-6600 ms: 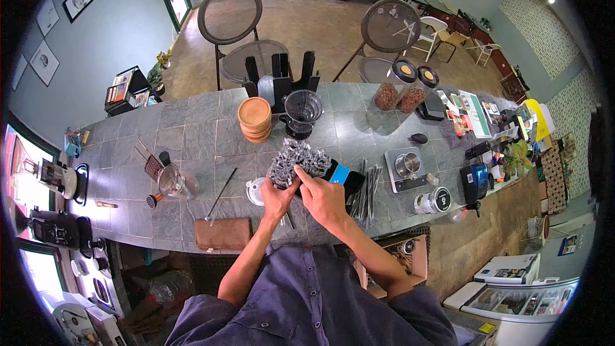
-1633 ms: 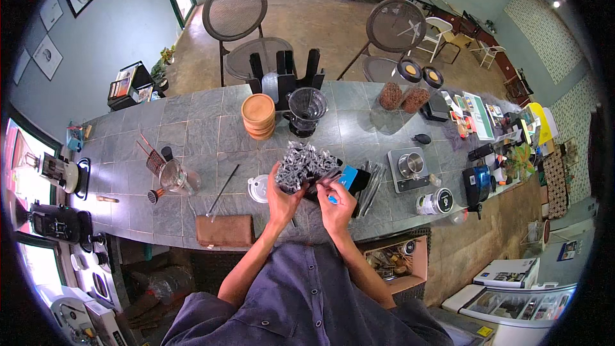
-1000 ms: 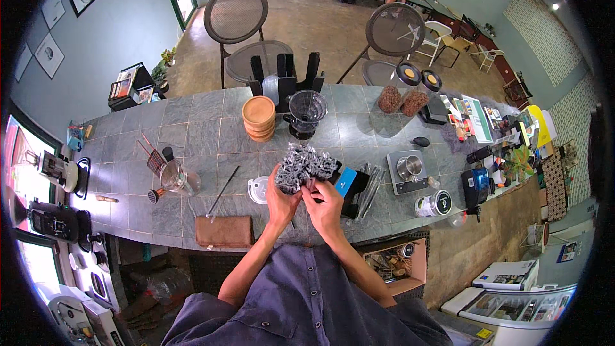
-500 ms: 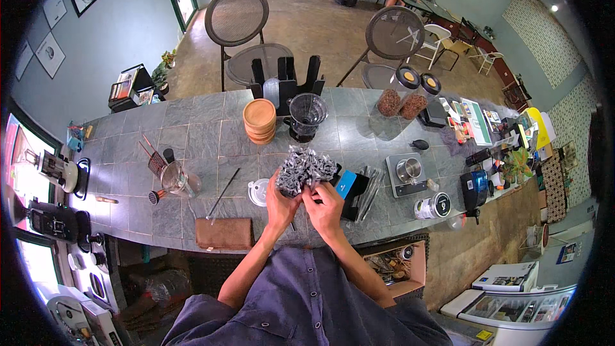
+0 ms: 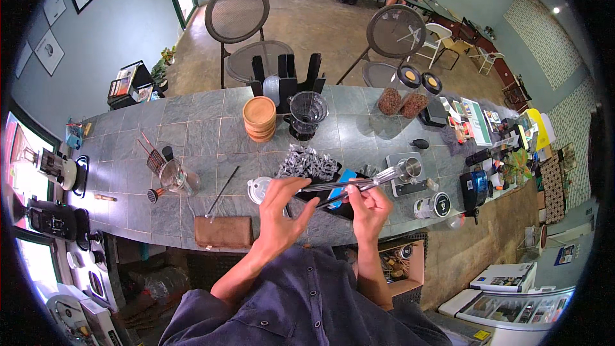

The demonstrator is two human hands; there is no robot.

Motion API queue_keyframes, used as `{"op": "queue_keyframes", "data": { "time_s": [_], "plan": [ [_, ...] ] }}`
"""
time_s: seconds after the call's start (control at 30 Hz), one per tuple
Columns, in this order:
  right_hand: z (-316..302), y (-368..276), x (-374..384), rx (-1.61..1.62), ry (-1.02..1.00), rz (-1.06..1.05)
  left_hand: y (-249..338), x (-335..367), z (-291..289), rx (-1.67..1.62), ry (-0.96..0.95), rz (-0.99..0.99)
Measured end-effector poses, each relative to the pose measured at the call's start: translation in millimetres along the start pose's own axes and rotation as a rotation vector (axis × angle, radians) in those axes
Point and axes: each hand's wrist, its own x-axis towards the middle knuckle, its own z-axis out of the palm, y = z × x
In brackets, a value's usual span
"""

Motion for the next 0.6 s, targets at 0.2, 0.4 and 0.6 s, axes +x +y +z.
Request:
{"op": "queue_keyframes", "data": {
  "time_s": [0.2, 0.4, 0.6],
  "plan": [
    [4, 3, 5, -0.332, -0.185, -0.182, -14, 14, -6, 0.173, -0.010, 0.124],
    [19, 39, 9, -0.388, -0.213, -0.258, -83, -17, 13, -0.044, 0.036, 0.010],
    [35, 55, 4, -0.460, -0.269, -0.263, -127, -35, 51, -0.108, 0.047, -0.207]
  ]
}}
